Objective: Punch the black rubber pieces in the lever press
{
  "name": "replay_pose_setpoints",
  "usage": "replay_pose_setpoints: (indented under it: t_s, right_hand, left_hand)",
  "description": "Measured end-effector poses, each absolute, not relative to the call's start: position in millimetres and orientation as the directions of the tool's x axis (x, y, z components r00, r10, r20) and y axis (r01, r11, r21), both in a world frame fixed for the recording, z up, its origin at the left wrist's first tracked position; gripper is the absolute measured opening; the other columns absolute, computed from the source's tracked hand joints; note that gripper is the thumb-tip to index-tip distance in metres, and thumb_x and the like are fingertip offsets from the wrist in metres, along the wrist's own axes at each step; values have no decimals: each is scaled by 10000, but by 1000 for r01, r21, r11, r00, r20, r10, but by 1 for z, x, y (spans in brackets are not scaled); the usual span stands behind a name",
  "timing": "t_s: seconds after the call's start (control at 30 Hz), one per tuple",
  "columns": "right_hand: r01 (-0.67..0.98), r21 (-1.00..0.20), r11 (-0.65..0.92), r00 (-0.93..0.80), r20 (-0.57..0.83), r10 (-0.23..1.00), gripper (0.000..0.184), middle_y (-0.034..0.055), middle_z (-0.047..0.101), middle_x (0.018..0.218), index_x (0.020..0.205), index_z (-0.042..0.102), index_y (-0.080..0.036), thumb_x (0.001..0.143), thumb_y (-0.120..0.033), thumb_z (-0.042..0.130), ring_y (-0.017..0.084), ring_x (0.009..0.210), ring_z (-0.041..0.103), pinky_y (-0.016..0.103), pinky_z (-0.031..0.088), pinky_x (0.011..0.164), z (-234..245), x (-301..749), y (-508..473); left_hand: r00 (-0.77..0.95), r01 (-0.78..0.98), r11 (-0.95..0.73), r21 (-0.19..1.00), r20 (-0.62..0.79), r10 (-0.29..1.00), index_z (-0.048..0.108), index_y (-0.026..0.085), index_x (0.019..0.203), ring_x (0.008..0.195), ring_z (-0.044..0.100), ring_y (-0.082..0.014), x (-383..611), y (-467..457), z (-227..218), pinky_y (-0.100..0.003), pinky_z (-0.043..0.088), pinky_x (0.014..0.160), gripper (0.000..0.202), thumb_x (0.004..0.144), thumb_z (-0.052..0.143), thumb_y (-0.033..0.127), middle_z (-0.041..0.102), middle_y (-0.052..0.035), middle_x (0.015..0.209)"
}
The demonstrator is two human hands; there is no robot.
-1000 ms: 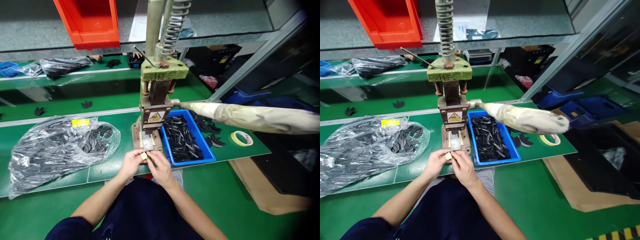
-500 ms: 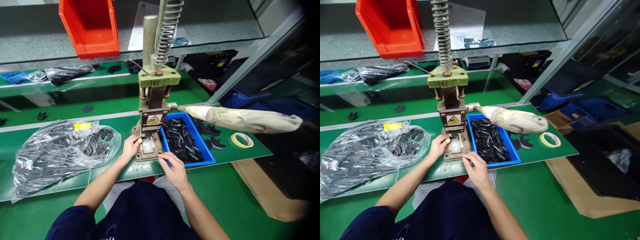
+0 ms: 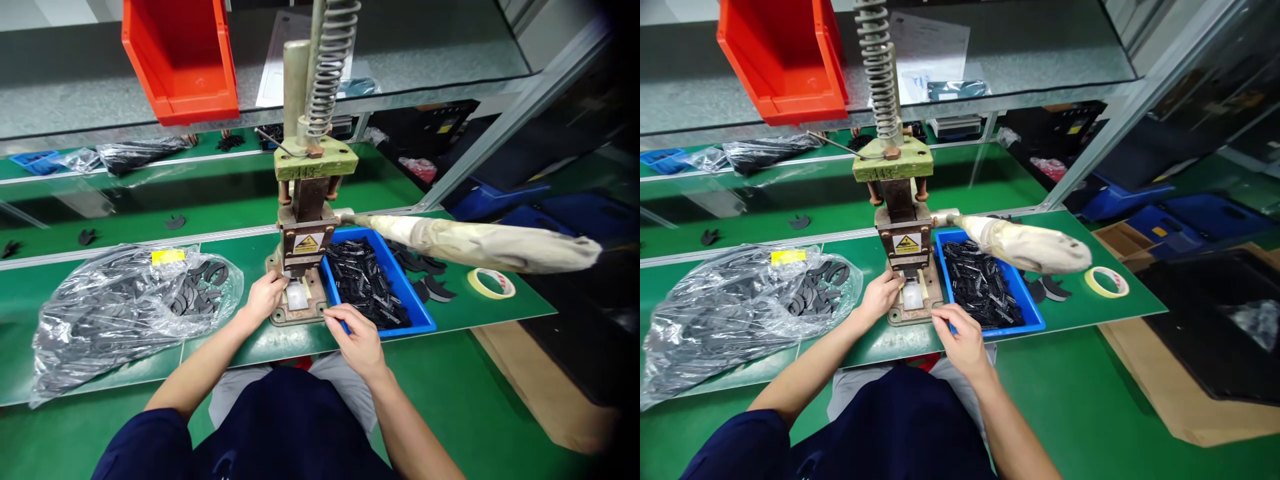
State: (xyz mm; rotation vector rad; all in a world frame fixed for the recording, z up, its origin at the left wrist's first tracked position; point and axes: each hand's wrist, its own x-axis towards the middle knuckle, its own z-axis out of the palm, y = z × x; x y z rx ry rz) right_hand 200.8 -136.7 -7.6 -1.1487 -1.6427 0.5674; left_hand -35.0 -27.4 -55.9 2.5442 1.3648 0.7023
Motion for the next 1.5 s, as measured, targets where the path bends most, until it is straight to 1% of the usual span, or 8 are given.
replay_pose_setpoints:
  t_s: [0.37,0.47,0.6,0.67,0.77,0.9,1.2,1.5]
  right_hand:
    - [403,-812,422,161,517,841,170,42,703,963,1037,707,-265,896,-239,618,165,852,675,336,580,770,8,225,-118]
    - [313,-757,574,288,651,702,342,70,660,1133,1233,636,-291,892,-308,633,203,1006,667,400,594,846,45,235,-96]
    - [142,-496,856,250,855,454,666,85,607,1331,1367,559,-308,765,-512,756,297,1282,565,528,497,1075,120,230,-74]
    - [11,-529,849,144,840,522,635,88,675,1159,1301,616,-277,760,-586,736,281,1142,631,514,510,1035,152,225,-71]
    - [-140,-561,816,2,824,567,569,36,628,787,971,712,-207,760,-731,638,212,785,623,447,537,850,175,224,-74]
    - [-53,-515,856,-99,855,508,569,8,541,638,729,611,-201,836,-748,497,190,653,551,469,474,790,156,224,-91]
    - [326,-395,859,223,915,336,253,-29,524,607,629,472,-232,822,-391,511,184,677,576,523,479,847,44,197,-118]
    - [295,-364,884,252,922,296,182,-4,568,632,600,491,-220,719,-346,544,206,694,590,522,478,811,32,202,-114]
  left_hand:
    - [599,719,-622,311,178,781,695,229,1231,1064,590,-209,-43,-22,-45,-290,505,918,387,939,450,161,625,-83,1170]
    - [598,731,-625,273,183,780,679,227,1252,1046,594,-208,-41,-26,-45,-297,515,902,404,950,420,157,618,-92,1176]
    - [588,733,-625,270,213,781,673,213,1258,1061,600,-213,-40,-30,-49,-303,525,893,417,941,414,136,613,-105,1182]
    - [573,730,-620,287,235,785,673,229,1257,1069,600,-206,-41,-30,-52,-293,524,898,418,931,433,130,614,-92,1179]
    - [552,724,-619,305,282,784,678,236,1249,1053,602,-200,-41,-30,-57,-286,526,890,423,914,450,116,616,-84,1162]
    - [558,702,-652,286,348,753,686,211,1218,1028,609,-200,-41,-30,-62,-292,532,869,403,918,437,109,622,-92,1156]
    - [541,688,-664,293,402,739,697,215,1187,1006,615,-201,-41,-29,-72,-302,541,840,402,891,456,88,633,-94,1135]
    - [453,681,-581,445,367,812,684,161,1191,1072,633,-186,-70,-43,-56,-301,535,959,366,907,461,104,654,-106,1154]
